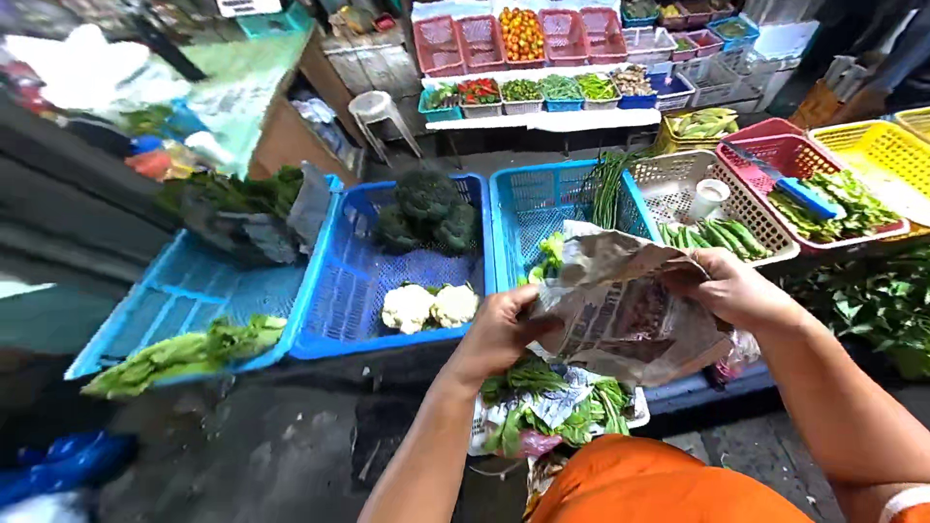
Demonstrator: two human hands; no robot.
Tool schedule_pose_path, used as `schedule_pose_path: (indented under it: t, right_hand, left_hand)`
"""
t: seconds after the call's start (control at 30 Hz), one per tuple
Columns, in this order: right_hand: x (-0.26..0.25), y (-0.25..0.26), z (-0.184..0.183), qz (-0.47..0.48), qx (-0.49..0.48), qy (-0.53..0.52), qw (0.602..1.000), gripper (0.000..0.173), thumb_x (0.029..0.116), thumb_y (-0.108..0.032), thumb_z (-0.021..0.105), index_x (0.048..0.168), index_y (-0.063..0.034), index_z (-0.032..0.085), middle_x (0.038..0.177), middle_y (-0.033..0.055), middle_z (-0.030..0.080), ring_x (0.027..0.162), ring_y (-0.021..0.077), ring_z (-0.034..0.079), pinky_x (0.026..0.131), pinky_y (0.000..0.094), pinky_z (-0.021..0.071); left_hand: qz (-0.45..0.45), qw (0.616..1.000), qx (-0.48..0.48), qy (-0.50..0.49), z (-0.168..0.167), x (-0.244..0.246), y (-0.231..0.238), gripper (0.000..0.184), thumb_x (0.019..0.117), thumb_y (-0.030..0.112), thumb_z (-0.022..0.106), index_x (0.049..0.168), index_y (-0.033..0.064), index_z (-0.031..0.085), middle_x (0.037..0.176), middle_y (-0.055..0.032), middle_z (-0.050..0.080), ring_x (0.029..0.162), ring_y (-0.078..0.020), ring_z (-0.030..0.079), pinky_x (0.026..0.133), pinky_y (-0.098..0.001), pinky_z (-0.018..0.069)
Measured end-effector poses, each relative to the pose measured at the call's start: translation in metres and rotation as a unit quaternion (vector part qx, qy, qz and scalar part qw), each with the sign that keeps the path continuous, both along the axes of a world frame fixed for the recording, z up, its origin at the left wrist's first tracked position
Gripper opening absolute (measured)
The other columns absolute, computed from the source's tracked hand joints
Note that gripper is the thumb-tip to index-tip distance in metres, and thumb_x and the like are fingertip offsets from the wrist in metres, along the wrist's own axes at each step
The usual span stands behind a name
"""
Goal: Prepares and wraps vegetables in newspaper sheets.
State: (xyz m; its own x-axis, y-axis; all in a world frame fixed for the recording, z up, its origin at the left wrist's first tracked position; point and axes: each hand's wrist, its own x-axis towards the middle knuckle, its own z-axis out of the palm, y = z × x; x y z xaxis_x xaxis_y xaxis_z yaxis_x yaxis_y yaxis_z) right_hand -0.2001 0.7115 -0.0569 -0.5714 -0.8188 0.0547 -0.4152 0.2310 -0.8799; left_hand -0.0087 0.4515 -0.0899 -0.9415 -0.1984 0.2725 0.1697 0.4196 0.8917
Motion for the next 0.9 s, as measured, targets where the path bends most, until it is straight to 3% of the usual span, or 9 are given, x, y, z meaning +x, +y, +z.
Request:
schedule_pose_path:
  t: [0.03,0.1,0.27,0.33,0.43,0.53,0.63,0.73,0.9]
  right_hand:
    - [-0.006,0.012,-0.009,0.009,0.011,0.001,1.0,0.016,0.0973,-0.002,0.061,0.104,-0.0117,0.072,0.09,-0.0026,0.072,0.082,0.0025,0.067,0.076,0.0257,0.0586]
    - [-0.02,0.032,-0.034,0.021,0.027,-0.009,0.999,0.018,0.0968,-0.001,0.061,0.108,-0.0103,0.071,0.095,-0.0005,0.072,0.087,0.0053,0.067,0.081,0.03,0.0587]
    - [-0.041,0.06,-0.109,0.072,0.093,-0.126,0.985,0.014,0.1024,-0.01,0.057,0.104,-0.0084,0.071,0.091,-0.0026,0.07,0.083,0.0006,0.064,0.08,0.0246,0.0554]
    - [-0.046,0.061,-0.136,0.093,0.116,-0.129,0.98,0.015,0.1031,-0.011,0.056,0.104,-0.0062,0.071,0.093,0.0002,0.07,0.085,0.0024,0.064,0.082,0.0269,0.0552]
    - [-0.043,0.051,-0.154,0.082,0.171,-0.066,0.98,0.019,0.1036,-0.012,0.057,0.112,-0.0036,0.071,0.103,0.0103,0.071,0.097,0.0145,0.066,0.093,0.041,0.0529]
    - [-0.039,0.048,-0.159,0.077,0.143,0.036,0.986,0.027,0.1005,-0.008,0.057,0.123,-0.0102,0.071,0.111,0.0128,0.074,0.105,0.0247,0.07,0.096,0.0536,0.0538]
    - [-0.031,0.054,-0.169,0.103,0.027,0.176,0.979,0.035,0.0941,-0.001,0.059,0.126,-0.0083,0.071,0.117,0.013,0.073,0.109,0.0282,0.07,0.097,0.0536,0.0551]
    - [-0.012,0.056,-0.188,0.138,-0.049,0.279,0.949,0.039,0.0919,0.004,0.055,0.124,-0.0092,0.073,0.125,0.0143,0.072,0.117,0.0322,0.068,0.102,0.0529,0.0536]
    - [0.019,0.054,-0.282,0.268,0.049,0.301,0.914,0.054,0.0943,0.007,0.053,0.139,-0.0209,0.065,0.15,0.0122,0.056,0.14,0.0363,0.051,0.113,0.0592,0.0428]
  left_hand:
    - [-0.011,0.998,0.045,-0.03,-0.005,0.001,0.01,0.016,0.0873,0.005,0.073,0.103,0.0075,0.072,0.092,0.0006,0.074,0.084,-0.0067,0.071,0.076,-0.0294,0.0615]
    - [0.012,0.993,0.097,-0.072,-0.023,0.007,0.027,0.012,0.0911,0.001,0.068,0.102,0.0061,0.068,0.085,-0.0026,0.071,0.073,-0.0094,0.068,0.068,-0.0291,0.0599]
    - [0.099,0.946,0.243,-0.19,-0.088,0.023,0.063,0.008,0.0931,-0.001,0.069,0.096,0.0027,0.062,0.078,-0.0033,0.069,0.07,-0.0091,0.066,0.069,-0.0289,0.0583]
    - [0.127,0.947,0.177,-0.237,-0.117,0.026,0.07,0.006,0.0967,0.006,0.067,0.097,0.0004,0.066,0.082,-0.0041,0.069,0.073,-0.0088,0.065,0.074,-0.0301,0.0567]
    - [0.153,0.944,0.017,-0.293,-0.149,0.024,0.07,0.018,0.1018,0.013,0.061,0.101,-0.0024,0.071,0.096,-0.0136,0.069,0.09,-0.0204,0.065,0.088,-0.0439,0.0525]
    - [0.216,0.93,-0.076,-0.287,-0.158,0.02,0.071,0.022,0.1027,0.008,0.056,0.114,0.0024,0.074,0.115,-0.0176,0.069,0.111,-0.0309,0.065,0.102,-0.0526,0.0499]
    - [0.302,0.933,-0.086,-0.175,-0.159,0.03,0.075,0.025,0.1023,0.003,0.051,0.114,0.0042,0.073,0.118,-0.0125,0.07,0.099,-0.0226,0.07,0.089,-0.0453,0.0577]
    - [0.31,0.942,-0.104,-0.077,-0.173,0.06,0.08,0.028,0.1002,0.002,0.048,0.116,0.0007,0.071,0.127,-0.0109,0.07,0.119,-0.0187,0.067,0.103,-0.0422,0.0544]
    - [0.298,0.93,-0.135,-0.165,-0.255,0.117,0.103,0.027,0.0977,0.0,0.048,0.109,-0.0032,0.073,0.134,-0.0183,0.066,0.124,-0.0285,0.065,0.105,-0.0435,0.0535]
